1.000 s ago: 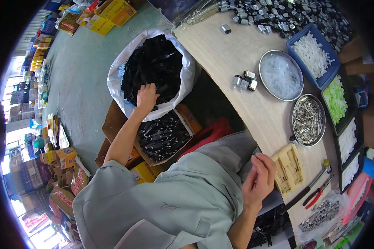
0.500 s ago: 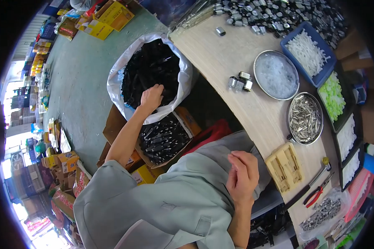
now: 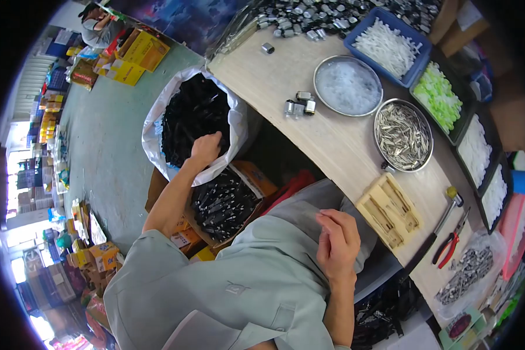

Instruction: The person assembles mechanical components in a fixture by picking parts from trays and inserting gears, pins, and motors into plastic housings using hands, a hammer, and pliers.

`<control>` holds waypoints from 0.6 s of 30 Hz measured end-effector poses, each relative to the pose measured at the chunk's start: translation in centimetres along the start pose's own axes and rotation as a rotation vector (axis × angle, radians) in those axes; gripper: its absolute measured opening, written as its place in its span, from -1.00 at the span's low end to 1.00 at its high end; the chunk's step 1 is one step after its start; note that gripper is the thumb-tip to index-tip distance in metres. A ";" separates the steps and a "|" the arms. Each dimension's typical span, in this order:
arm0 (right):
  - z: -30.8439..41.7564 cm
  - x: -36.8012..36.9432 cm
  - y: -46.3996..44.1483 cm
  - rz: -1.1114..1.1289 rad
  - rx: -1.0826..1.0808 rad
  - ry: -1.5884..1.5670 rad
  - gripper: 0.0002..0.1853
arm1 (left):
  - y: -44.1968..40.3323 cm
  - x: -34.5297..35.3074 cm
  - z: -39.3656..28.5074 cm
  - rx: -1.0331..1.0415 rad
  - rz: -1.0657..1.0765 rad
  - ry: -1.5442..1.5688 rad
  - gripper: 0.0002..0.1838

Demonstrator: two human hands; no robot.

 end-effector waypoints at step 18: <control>-1.0 -4.7 1.2 -0.346 0.517 -0.341 -0.76 | 10.2 -18.0 -34.0 0.534 0.141 1.829 -0.62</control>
Point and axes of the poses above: each hand's wrist, its own y-axis away from the middle knuckle, its own x-axis out of the palm, z = x × y, the point moved 3 cm from there along -y, towards the middle knuckle, and after that the axes turned 3 degrees about z, right-handed, at the moved point
